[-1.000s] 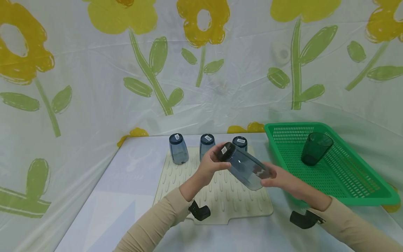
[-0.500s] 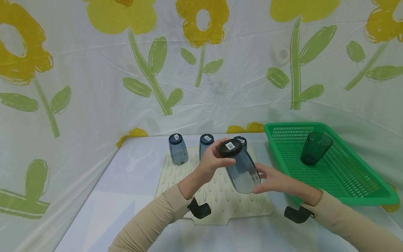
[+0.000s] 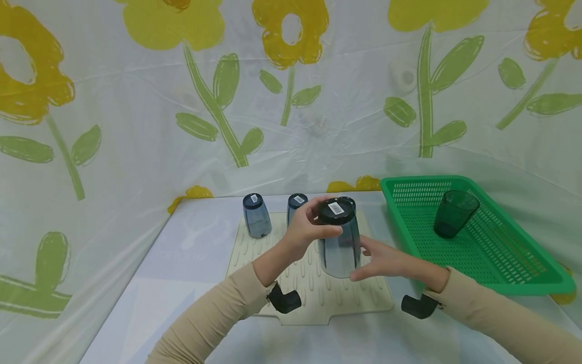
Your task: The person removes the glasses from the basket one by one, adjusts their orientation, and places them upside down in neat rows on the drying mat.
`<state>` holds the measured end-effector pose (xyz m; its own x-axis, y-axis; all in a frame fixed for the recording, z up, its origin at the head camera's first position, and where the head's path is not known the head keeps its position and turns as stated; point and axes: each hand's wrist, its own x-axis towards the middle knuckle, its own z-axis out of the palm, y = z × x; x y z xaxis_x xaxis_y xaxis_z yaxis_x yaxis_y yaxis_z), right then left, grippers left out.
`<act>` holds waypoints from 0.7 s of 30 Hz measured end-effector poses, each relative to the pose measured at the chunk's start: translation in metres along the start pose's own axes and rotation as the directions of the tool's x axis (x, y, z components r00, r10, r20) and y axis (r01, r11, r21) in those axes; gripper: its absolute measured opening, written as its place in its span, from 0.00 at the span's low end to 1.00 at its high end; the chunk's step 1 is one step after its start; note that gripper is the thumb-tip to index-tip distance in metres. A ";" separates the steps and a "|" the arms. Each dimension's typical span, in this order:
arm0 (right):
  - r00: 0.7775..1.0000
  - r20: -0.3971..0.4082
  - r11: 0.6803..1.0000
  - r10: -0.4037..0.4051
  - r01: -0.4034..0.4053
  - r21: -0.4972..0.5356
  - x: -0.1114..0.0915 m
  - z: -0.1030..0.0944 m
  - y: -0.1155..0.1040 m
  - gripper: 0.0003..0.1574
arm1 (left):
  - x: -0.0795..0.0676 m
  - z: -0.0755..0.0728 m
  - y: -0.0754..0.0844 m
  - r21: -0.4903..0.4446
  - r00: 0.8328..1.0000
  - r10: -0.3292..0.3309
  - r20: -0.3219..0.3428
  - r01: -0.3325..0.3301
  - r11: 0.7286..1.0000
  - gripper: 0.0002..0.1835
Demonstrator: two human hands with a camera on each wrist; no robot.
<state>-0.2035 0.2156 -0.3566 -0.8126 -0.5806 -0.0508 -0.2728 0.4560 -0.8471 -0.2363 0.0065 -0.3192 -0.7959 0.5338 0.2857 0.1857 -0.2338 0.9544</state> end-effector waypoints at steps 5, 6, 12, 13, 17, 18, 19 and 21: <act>1.000 -0.021 0.999 -0.013 0.012 -0.051 0.001 -0.001 -0.003 0.50 | 0.000 -0.005 0.006 0.050 1.000 -0.008 -0.018 0.009 0.999 0.60; 1.000 -0.028 0.998 -0.009 0.008 -0.067 0.000 -0.002 -0.004 0.50 | -0.001 -0.006 0.007 0.058 1.000 -0.011 -0.024 0.013 0.998 0.60; 0.996 -0.071 0.988 0.058 -0.068 -0.137 -0.007 -0.011 -0.010 0.54 | -0.004 -0.014 0.011 0.087 0.998 -0.019 -0.063 0.025 0.996 0.54; 0.995 -0.077 0.987 0.066 -0.076 -0.145 -0.008 -0.013 -0.011 0.53 | -0.004 -0.015 0.012 0.086 0.997 -0.023 -0.071 0.029 0.996 0.52; 0.992 -0.105 0.980 0.072 -0.090 -0.179 -0.013 -0.021 -0.013 0.51 | -0.006 -0.022 0.015 0.085 0.993 -0.046 -0.106 0.055 0.995 0.43; 0.991 -0.109 0.978 0.078 -0.097 -0.183 -0.014 -0.023 -0.014 0.51 | -0.007 -0.023 0.016 0.091 0.992 -0.048 -0.116 0.059 0.994 0.41; 0.990 -0.115 0.977 0.085 -0.105 -0.184 -0.015 -0.024 -0.015 0.51 | -0.008 -0.025 0.016 0.098 0.991 -0.051 -0.126 0.064 0.993 0.41; 0.988 -0.124 0.977 0.093 -0.115 -0.182 -0.018 -0.029 -0.015 0.51 | -0.009 -0.029 0.017 0.109 0.989 -0.052 -0.142 0.068 0.992 0.40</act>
<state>-0.1991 0.2385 -0.3274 -0.8922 -0.4472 -0.0633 -0.2669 0.6349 -0.7250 -0.2430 -0.0256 -0.3083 -0.8781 0.4248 0.2204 0.1932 -0.1067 0.9753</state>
